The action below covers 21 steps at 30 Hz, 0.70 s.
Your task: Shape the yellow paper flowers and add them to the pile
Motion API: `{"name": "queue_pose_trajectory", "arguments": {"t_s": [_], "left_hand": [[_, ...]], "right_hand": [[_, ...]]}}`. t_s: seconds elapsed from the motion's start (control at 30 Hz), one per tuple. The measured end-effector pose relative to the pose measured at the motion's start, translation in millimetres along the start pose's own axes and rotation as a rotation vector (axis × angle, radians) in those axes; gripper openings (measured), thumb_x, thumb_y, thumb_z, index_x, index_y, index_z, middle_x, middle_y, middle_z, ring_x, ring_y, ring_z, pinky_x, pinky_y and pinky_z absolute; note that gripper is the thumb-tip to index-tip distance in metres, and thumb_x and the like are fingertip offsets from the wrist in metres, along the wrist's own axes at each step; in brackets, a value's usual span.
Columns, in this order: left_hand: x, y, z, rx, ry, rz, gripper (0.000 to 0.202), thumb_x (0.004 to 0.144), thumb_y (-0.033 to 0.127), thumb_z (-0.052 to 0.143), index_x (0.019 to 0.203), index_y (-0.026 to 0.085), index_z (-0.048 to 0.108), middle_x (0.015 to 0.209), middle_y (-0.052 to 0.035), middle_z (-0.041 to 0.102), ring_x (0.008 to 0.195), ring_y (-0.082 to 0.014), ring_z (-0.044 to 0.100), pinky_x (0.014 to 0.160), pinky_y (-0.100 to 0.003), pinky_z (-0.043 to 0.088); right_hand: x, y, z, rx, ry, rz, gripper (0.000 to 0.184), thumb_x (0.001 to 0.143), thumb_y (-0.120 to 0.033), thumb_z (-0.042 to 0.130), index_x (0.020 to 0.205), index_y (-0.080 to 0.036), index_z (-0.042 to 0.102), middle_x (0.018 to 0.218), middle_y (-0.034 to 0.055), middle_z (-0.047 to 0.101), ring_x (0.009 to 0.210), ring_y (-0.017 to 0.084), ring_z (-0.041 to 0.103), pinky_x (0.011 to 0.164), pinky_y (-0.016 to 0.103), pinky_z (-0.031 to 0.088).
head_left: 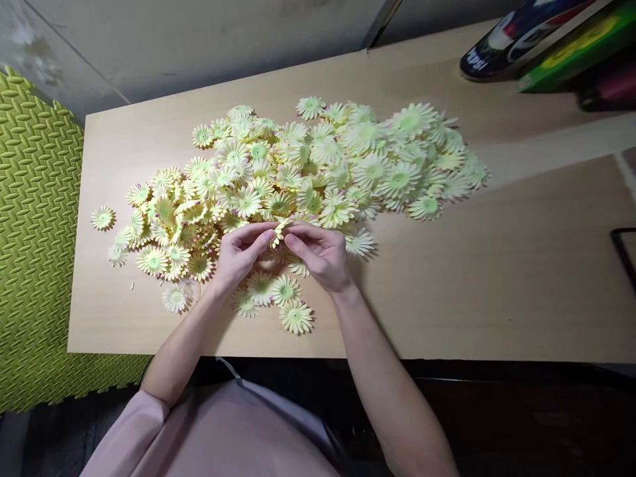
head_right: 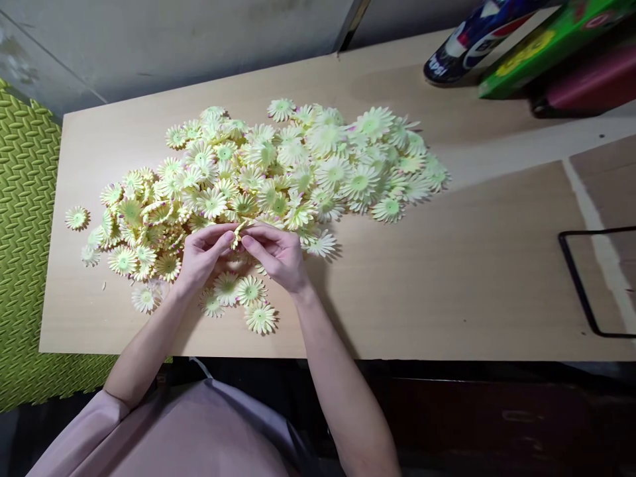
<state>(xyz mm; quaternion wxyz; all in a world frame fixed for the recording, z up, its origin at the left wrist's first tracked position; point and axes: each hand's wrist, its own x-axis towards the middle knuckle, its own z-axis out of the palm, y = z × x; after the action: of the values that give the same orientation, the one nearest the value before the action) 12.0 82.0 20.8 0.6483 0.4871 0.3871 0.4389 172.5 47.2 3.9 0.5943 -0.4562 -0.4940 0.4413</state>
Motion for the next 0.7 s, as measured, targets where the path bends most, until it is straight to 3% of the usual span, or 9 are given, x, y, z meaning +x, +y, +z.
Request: {"name": "queue_pose_trajectory", "arguments": {"t_s": [0.7], "left_hand": [[-0.2,-0.1,-0.2,0.001,0.0,-0.012,0.028,0.079,0.043,0.08,0.098,0.023,0.08,0.093,-0.0054,0.079,0.074,-0.0111,0.069,0.068,-0.023,0.055]], "right_hand": [[0.4,2.2,-1.8,-0.047,0.013,0.025,0.018,0.087,-0.038,0.071,0.093,-0.023,0.08,0.097,0.0043,0.076,0.088,0.018,0.072,0.075,0.029,0.061]]}}
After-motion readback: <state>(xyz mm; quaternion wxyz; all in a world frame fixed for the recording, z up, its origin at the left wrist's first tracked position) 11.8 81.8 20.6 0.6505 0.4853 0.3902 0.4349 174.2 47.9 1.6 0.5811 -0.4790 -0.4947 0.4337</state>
